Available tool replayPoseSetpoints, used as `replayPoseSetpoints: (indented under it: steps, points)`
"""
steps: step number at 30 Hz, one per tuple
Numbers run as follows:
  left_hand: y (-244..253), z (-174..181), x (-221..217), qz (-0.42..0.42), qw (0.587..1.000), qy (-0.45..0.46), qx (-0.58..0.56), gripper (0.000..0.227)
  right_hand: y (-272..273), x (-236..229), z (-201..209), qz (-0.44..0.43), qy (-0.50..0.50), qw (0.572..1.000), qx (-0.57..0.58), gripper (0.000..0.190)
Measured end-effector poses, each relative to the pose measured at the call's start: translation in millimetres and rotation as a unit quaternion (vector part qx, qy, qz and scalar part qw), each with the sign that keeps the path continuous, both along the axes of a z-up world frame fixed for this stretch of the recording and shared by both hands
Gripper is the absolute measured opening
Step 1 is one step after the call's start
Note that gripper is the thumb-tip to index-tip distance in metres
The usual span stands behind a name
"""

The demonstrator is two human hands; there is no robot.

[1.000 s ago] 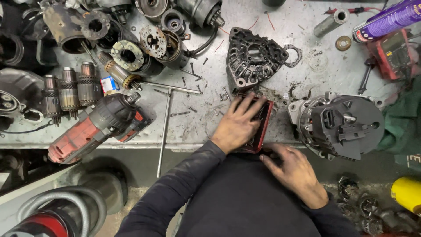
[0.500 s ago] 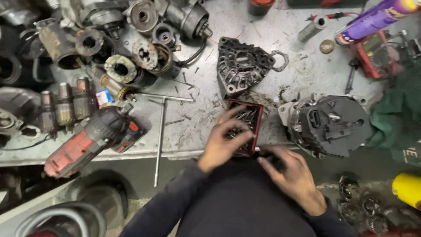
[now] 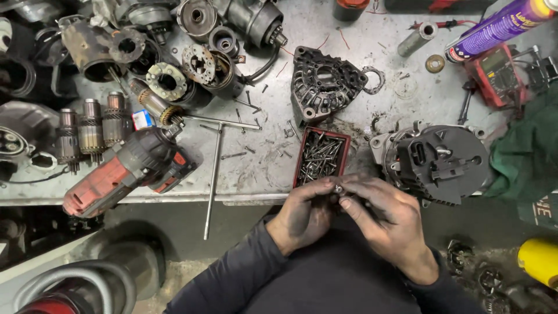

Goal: The person wipes a mechanical part with a green cloth, then picks up a small metal component and places it into the part. They then use a torque wrench to tighten a bolt on the assembly.

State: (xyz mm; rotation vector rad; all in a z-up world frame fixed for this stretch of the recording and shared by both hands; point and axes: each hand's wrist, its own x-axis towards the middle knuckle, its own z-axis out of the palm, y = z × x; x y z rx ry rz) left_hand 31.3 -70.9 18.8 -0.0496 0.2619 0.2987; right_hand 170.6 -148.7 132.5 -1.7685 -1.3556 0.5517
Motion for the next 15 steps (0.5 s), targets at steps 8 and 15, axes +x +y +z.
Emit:
replayPoseSetpoints:
  steps: [8,15]
  points:
    - [11,15,-6,-0.081,0.963,0.136,0.217,0.044,-17,17,-12,-0.015,0.096,0.991,-0.096,0.019]
    - [48,-47,-63,0.096,0.727,0.491,0.47,0.016,-25,29,-32,-0.034,0.077,0.978,-0.192,0.021]
